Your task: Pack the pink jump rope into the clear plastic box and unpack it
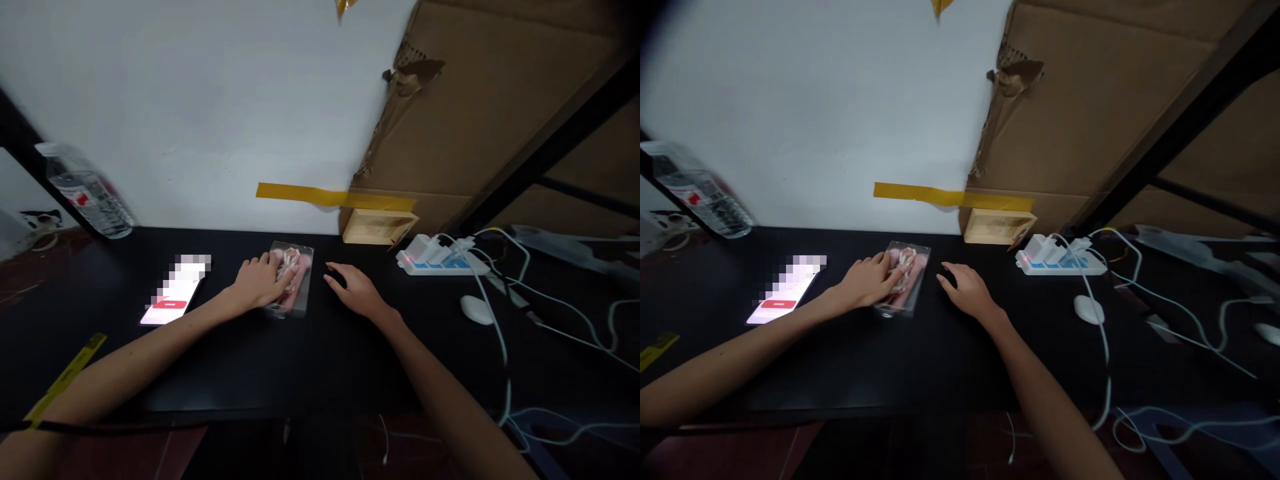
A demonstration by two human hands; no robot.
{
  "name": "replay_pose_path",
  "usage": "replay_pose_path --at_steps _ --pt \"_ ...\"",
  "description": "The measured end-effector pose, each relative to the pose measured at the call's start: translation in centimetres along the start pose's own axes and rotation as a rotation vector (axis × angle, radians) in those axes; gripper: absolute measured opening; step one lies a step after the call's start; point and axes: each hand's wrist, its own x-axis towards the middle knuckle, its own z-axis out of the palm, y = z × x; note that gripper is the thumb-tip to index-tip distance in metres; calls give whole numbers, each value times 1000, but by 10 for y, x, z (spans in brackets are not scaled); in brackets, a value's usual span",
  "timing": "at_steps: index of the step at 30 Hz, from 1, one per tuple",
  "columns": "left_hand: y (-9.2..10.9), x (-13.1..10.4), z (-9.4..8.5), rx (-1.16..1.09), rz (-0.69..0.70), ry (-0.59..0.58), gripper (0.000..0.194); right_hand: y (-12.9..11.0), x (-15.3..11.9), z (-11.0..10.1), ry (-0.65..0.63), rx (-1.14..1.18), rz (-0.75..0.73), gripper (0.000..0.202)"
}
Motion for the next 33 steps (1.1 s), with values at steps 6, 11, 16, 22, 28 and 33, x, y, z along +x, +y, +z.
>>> replay_pose_path --at_steps 6,11,16,22,28,33 --pt "-25 14 3 -332 243 22 43 16 -1 3 -155 68 -118 60" --pt "-38 8 37 -309 256 114 48 24 -1 -7 -296 25 -67 73" --pt "-35 -4 58 -199 270 79 61 25 -1 -18 -396 -4 -57 85" --pt "-33 -4 56 -135 257 58 62 28 0 -18 -399 31 -38 79" --pt "-42 0 50 -108 327 -5 63 32 -1 -19 -355 49 -66 75" --pt "-46 1 47 -75 391 -32 65 35 -1 -18 -319 -4 -56 74"
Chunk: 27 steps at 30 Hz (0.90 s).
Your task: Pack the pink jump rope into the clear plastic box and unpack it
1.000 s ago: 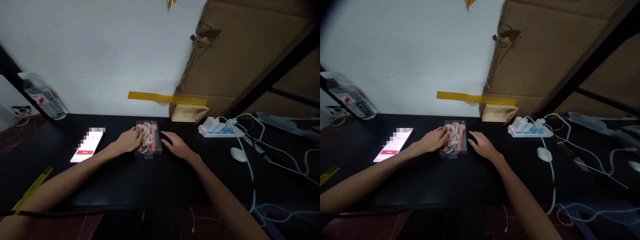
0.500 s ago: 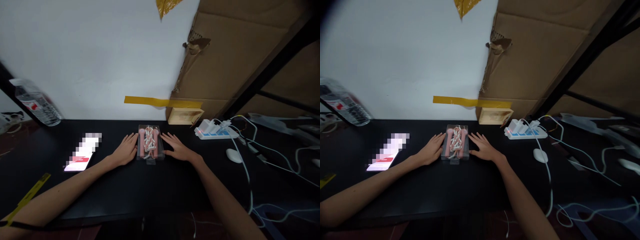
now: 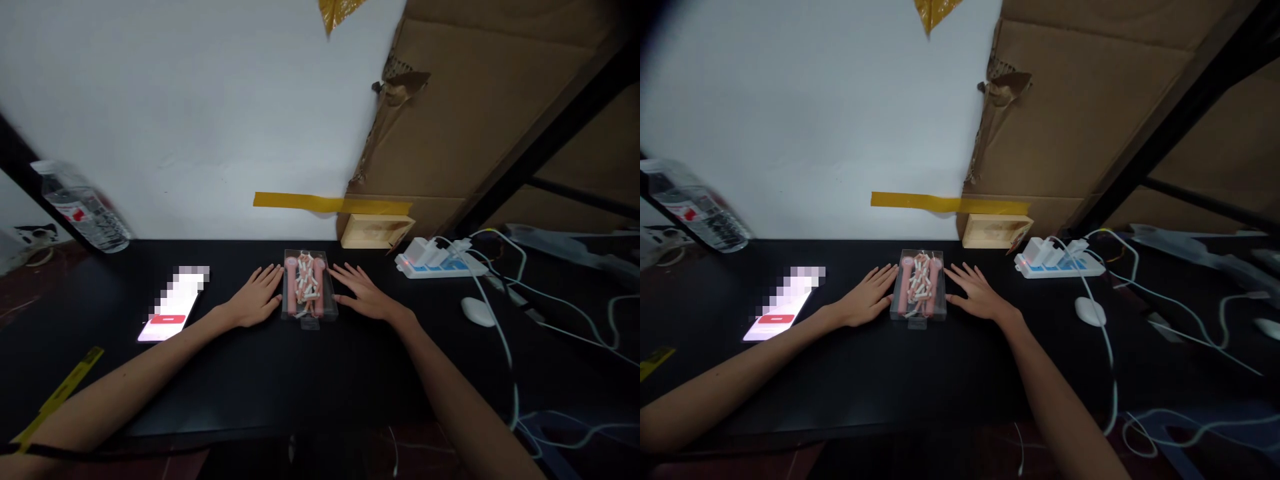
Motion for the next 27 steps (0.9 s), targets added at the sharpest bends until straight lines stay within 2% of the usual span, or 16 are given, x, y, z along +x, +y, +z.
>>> replay_pose_path --at_steps 9,27 --pt "2 -2 -1 43 16 -32 70 0 -1 -4 -46 1 0 80" --pt "5 0 -2 29 12 -15 72 6 -2 -3 -26 32 -24 71"
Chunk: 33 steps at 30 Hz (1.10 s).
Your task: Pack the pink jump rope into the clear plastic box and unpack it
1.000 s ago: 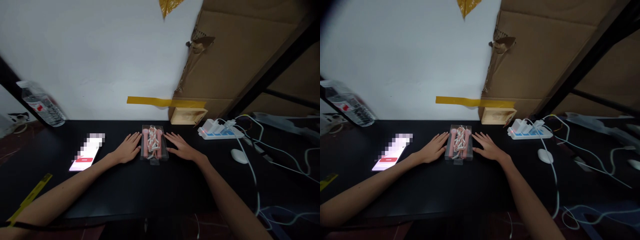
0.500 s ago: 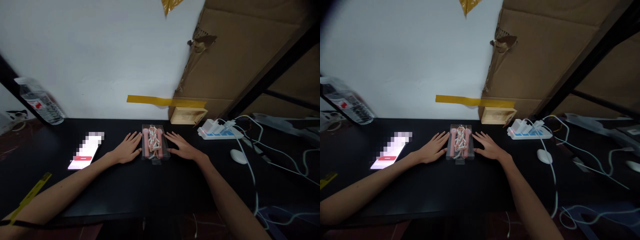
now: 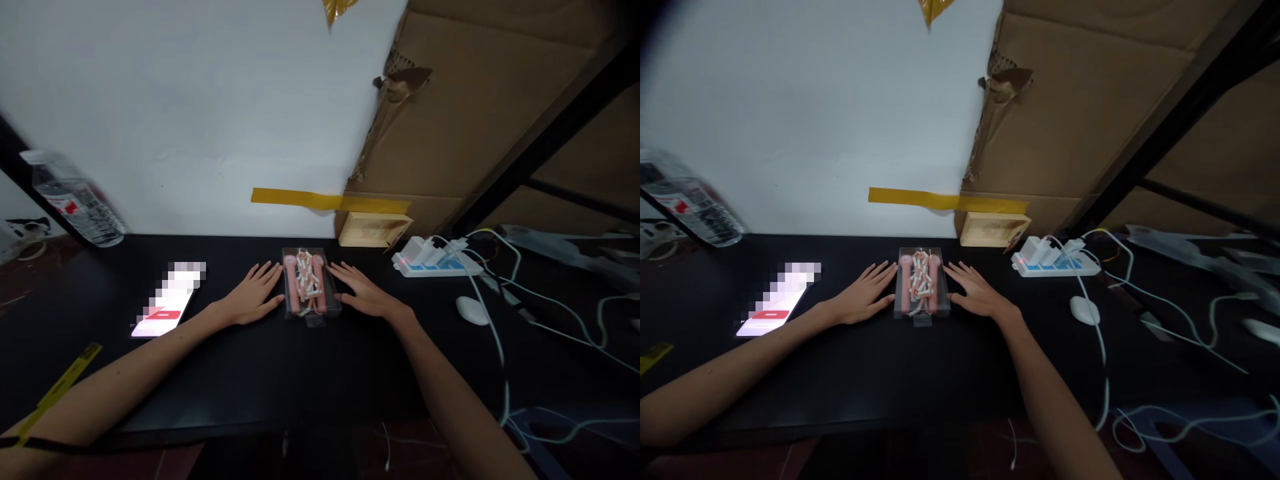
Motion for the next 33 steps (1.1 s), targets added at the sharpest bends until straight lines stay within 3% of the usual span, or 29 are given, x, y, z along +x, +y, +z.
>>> replay_pose_path --at_steps 10,33 --pt "0 0 1 28 -9 3 64 -3 1 2 9 -25 15 78" --pt "1 1 0 48 -24 -20 66 -1 2 2 -17 -37 36 79"
